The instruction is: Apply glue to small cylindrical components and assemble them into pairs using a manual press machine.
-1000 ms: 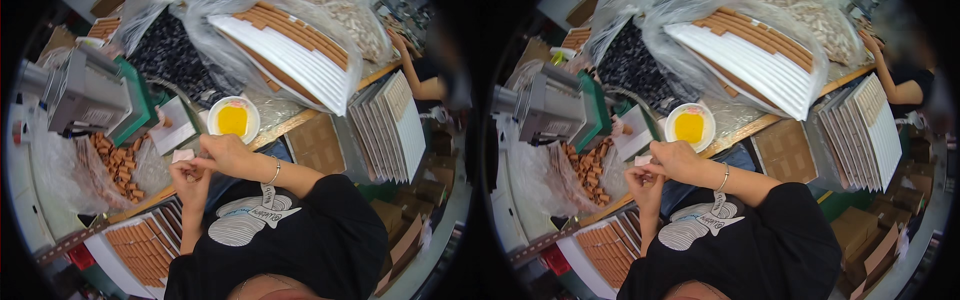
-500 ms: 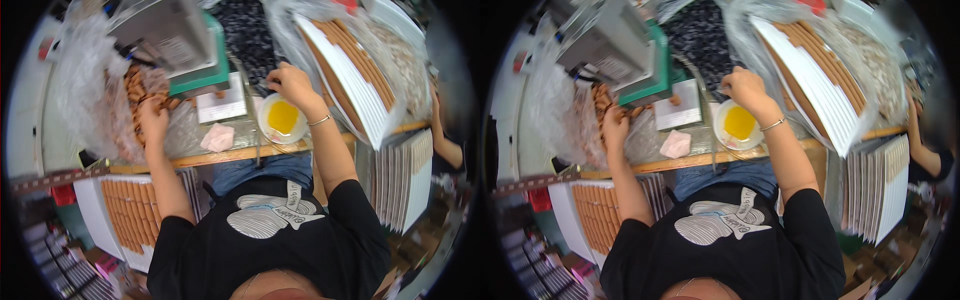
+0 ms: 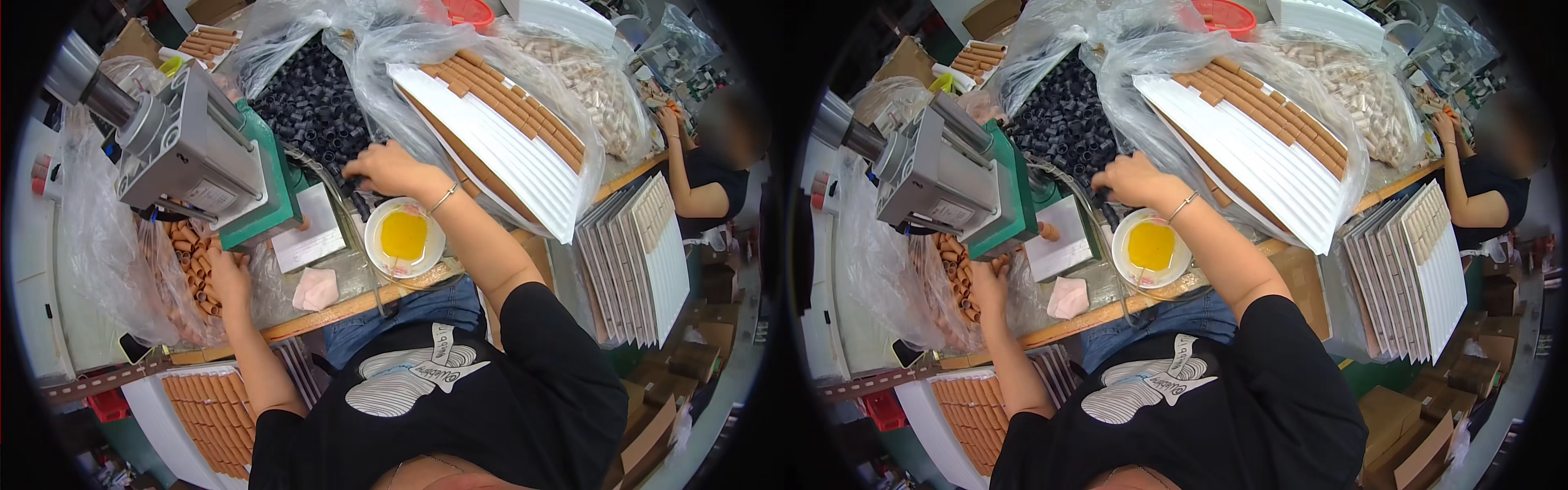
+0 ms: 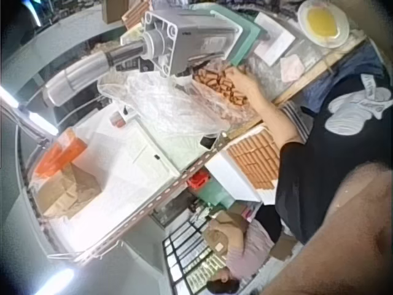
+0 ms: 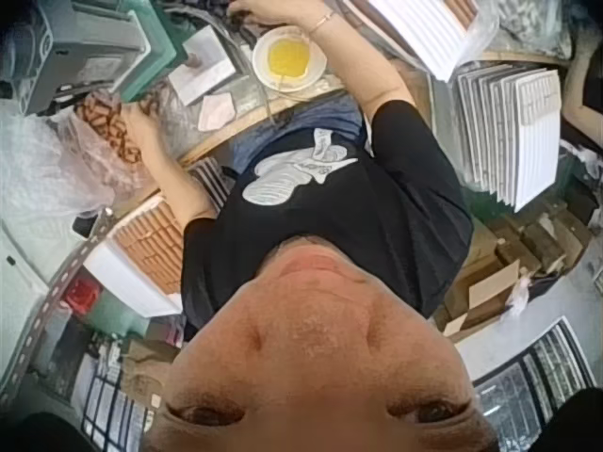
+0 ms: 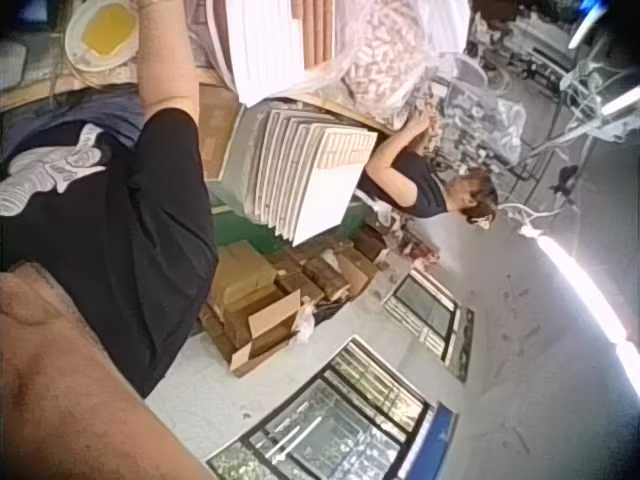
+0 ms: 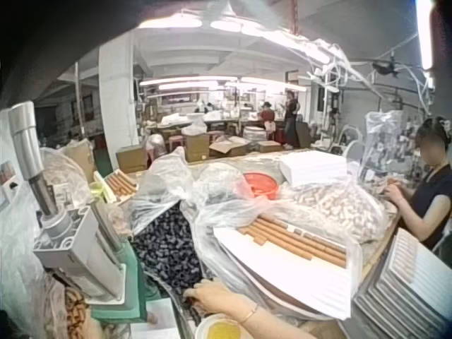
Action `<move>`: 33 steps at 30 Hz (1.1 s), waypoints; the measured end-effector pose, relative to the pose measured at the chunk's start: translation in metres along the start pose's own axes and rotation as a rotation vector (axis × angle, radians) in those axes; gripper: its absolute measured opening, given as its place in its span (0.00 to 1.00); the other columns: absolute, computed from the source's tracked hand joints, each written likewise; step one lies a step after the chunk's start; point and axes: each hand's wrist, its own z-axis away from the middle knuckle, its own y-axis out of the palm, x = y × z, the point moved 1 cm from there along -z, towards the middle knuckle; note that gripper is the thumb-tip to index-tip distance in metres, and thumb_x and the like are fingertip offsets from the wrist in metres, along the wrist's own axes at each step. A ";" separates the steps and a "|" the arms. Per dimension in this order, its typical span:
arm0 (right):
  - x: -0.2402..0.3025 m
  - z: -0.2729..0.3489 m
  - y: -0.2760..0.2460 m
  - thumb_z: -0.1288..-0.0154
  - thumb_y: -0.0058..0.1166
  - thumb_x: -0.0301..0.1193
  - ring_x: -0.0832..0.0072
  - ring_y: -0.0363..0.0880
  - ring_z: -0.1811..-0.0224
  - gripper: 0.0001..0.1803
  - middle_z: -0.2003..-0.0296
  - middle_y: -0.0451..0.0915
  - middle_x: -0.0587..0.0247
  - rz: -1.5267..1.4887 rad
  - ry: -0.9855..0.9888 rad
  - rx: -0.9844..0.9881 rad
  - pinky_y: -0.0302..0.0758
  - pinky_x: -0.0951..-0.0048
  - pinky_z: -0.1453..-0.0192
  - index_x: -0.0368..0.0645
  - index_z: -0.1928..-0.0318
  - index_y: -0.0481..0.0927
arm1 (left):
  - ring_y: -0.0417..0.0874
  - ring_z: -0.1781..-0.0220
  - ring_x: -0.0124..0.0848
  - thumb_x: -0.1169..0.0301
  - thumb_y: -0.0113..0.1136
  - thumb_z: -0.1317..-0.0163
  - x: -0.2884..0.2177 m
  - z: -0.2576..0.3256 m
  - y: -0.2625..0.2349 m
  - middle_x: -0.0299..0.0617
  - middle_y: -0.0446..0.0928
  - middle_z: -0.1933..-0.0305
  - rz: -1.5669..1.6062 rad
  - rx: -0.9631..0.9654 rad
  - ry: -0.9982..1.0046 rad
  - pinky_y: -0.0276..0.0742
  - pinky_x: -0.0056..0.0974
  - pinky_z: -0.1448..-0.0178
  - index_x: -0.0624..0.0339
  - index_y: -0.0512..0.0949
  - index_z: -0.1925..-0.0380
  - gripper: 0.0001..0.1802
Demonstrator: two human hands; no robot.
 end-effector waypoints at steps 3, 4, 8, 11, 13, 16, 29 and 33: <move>-0.005 0.010 -0.024 0.41 0.58 0.33 0.59 0.79 0.59 0.08 0.64 0.82 0.60 -0.107 0.055 -0.294 0.73 0.59 0.57 0.50 0.61 0.81 | 0.80 0.56 0.39 0.81 0.62 0.47 -0.005 0.012 -0.017 0.44 0.76 0.55 -0.101 -0.116 0.153 0.74 0.37 0.53 0.62 0.74 0.54 0.18; -0.004 0.020 -0.030 0.41 0.58 0.33 0.58 0.80 0.61 0.07 0.65 0.82 0.58 -0.181 0.089 -0.377 0.74 0.59 0.59 0.48 0.62 0.81 | 0.80 0.56 0.39 0.81 0.62 0.47 -0.012 0.021 -0.021 0.44 0.76 0.55 -0.118 -0.097 0.132 0.74 0.37 0.53 0.62 0.74 0.54 0.18; 0.019 0.074 -0.031 0.44 0.61 0.31 0.58 0.80 0.63 0.07 0.66 0.82 0.57 -0.534 0.188 -0.386 0.73 0.59 0.60 0.43 0.66 0.79 | 0.76 0.57 0.24 0.80 0.64 0.45 -0.064 0.060 -0.012 0.37 0.78 0.57 0.798 0.152 -0.032 0.73 0.29 0.53 0.60 0.76 0.56 0.16; 0.034 0.105 -0.010 0.46 0.63 0.30 0.61 0.79 0.58 0.06 0.61 0.82 0.60 -0.475 0.108 -0.469 0.70 0.61 0.56 0.45 0.70 0.79 | 0.78 0.55 0.25 0.81 0.64 0.46 -0.113 0.075 0.005 0.37 0.79 0.57 0.853 0.450 -0.004 0.74 0.29 0.50 0.62 0.76 0.57 0.15; 0.049 0.121 0.003 0.49 0.64 0.29 0.66 0.73 0.50 0.06 0.51 0.77 0.65 -0.276 0.127 -0.535 0.63 0.63 0.50 0.48 0.71 0.80 | 0.78 0.54 0.25 0.82 0.63 0.46 -0.131 0.072 0.018 0.38 0.80 0.56 0.800 0.481 0.016 0.74 0.29 0.48 0.63 0.77 0.58 0.14; 0.060 0.129 0.015 0.50 0.64 0.29 0.66 0.72 0.48 0.06 0.52 0.78 0.64 -0.119 0.098 -0.638 0.62 0.61 0.49 0.48 0.71 0.80 | 0.78 0.55 0.24 0.82 0.64 0.47 -0.144 0.071 0.029 0.37 0.80 0.56 0.753 0.466 0.128 0.74 0.30 0.49 0.63 0.78 0.59 0.14; 0.077 0.125 -0.001 0.44 0.61 0.22 0.68 0.76 0.49 0.04 0.55 0.79 0.58 -1.261 0.207 -0.535 0.70 0.69 0.45 0.39 0.67 0.81 | 0.77 0.53 0.26 0.65 0.55 0.32 -0.145 0.084 0.055 0.37 0.77 0.52 1.907 0.628 -0.557 0.74 0.27 0.58 0.52 0.67 0.40 0.21; 0.099 0.118 -0.010 0.50 0.64 0.22 0.63 0.76 0.54 0.07 0.59 0.79 0.59 -0.589 -0.031 -0.815 0.70 0.65 0.48 0.42 0.69 0.81 | 0.77 0.54 0.25 0.63 0.53 0.31 -0.164 0.091 0.065 0.36 0.76 0.52 1.962 0.564 -0.778 0.75 0.27 0.60 0.48 0.67 0.43 0.18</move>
